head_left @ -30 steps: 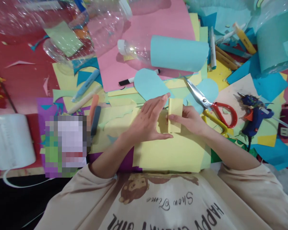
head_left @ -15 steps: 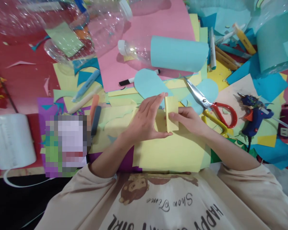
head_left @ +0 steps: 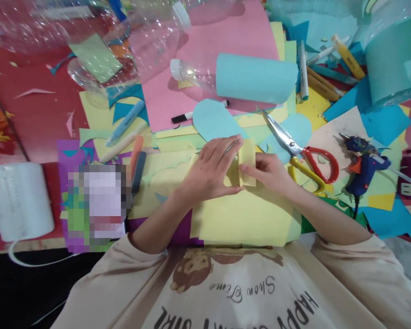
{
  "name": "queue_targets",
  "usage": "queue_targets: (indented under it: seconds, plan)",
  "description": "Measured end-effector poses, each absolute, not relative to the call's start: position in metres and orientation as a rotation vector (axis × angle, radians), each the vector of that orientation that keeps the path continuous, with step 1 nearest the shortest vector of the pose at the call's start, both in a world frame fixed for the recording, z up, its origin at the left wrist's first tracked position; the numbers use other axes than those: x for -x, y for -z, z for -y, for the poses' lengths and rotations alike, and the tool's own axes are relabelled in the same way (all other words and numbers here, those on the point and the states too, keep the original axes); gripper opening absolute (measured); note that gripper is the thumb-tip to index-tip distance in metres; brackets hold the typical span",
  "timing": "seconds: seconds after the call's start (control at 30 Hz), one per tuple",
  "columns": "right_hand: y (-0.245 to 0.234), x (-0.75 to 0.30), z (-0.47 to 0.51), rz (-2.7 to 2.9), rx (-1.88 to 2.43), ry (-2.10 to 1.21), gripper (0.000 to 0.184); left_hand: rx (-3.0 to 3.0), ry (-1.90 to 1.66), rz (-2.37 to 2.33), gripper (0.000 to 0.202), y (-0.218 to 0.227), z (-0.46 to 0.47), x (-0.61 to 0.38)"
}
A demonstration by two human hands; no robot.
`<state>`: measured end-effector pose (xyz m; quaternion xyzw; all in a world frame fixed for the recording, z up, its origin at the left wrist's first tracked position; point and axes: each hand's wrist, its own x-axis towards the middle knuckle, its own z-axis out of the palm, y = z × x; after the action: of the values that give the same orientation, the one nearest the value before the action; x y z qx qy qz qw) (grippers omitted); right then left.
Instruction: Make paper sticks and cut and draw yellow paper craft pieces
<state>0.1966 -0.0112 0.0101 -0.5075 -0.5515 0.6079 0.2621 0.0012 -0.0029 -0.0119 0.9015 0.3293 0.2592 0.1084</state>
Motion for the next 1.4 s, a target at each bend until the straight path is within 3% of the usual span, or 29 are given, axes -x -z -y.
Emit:
queue_targets:
  seconds: [0.3,0.47,0.53,0.63,0.67,0.87,1.03,1.13,1.2,1.4]
  plan:
    - [-0.009,-0.196,0.013,1.45,1.309,-1.752,0.034,-2.619,-0.8,-0.901,0.099,0.013,0.003,-0.002]
    - [-0.013,-0.197,0.011,1.446,1.229,-1.834,0.03,-2.288,-0.838,-0.888,0.108,0.013,0.004,-0.004]
    - [-0.014,-0.197,0.011,1.488,1.237,-1.834,0.032,-2.044,-0.838,-0.966,0.094,0.011,0.003,-0.004]
    - [-0.015,-0.197,0.01,1.587,1.239,-1.794,0.037,-1.771,-0.795,-1.055,0.036,0.005,0.002,-0.006]
    - [-0.015,-0.197,0.01,1.613,1.233,-1.782,0.038,-1.727,-0.801,-1.059,0.027,0.003,0.002,-0.007]
    - [-0.011,-0.197,0.013,1.62,1.279,-1.76,0.038,-1.603,-0.907,-1.063,0.011,-0.002,0.003,-0.008]
    - [-0.014,-0.196,0.009,1.692,1.263,-1.757,0.043,-1.541,-0.864,-1.092,0.012,0.001,0.004,-0.005]
    - [-0.03,-0.201,0.01,1.898,1.347,-1.582,0.042,-1.335,-0.854,-1.117,0.016,0.004,0.004,-0.006]
    - [-0.044,-0.214,0.018,1.964,1.426,-1.418,0.027,-1.193,-0.885,-1.132,0.019,0.005,0.004,-0.008]
    - [-0.056,-0.316,0.078,1.566,2.252,-0.251,0.03,-1.13,-0.931,-1.172,0.02,0.003,0.004,-0.01]
